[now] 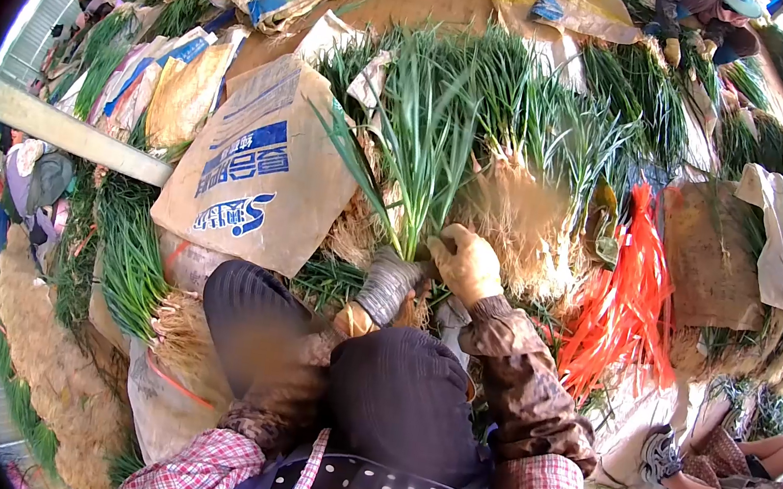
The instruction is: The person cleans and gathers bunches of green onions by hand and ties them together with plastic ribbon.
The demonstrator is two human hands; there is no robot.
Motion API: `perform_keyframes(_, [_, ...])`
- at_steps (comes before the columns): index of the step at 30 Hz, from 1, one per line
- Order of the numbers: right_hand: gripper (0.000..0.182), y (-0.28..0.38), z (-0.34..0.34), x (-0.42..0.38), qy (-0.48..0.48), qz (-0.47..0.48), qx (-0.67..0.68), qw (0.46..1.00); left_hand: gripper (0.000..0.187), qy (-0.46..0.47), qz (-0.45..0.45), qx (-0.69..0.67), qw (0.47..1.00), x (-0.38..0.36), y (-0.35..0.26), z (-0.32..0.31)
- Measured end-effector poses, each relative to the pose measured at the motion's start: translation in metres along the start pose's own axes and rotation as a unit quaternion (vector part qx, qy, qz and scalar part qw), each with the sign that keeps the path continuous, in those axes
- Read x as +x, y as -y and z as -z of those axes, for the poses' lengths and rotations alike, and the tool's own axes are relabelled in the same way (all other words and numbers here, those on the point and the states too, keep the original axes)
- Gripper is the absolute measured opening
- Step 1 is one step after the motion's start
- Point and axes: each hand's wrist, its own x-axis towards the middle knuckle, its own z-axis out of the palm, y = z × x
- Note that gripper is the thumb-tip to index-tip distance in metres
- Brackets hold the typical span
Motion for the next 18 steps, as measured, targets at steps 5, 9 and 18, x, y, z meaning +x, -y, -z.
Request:
perform_keyframes(5, [0.022, -0.008, -0.013, 0.0, -0.111, 0.056, 0.022, 0.992, 0.019, -0.023, -0.011, -0.113, 0.993, -0.003, -0.004, 0.001])
perform_keyframes(9, [0.017, -0.042, -0.017, -0.007, 0.017, -0.124, -0.188, 0.974, 0.021, 0.032, -0.166, -0.301, 0.939, -0.011, -0.007, 0.009])
perform_keyframes(18, [0.025, -0.017, 0.048, 0.091, -0.118, -0.038, -0.373, 0.92, 0.043, -0.098, -0.253, -0.277, 0.922, 0.023, -0.034, 0.036])
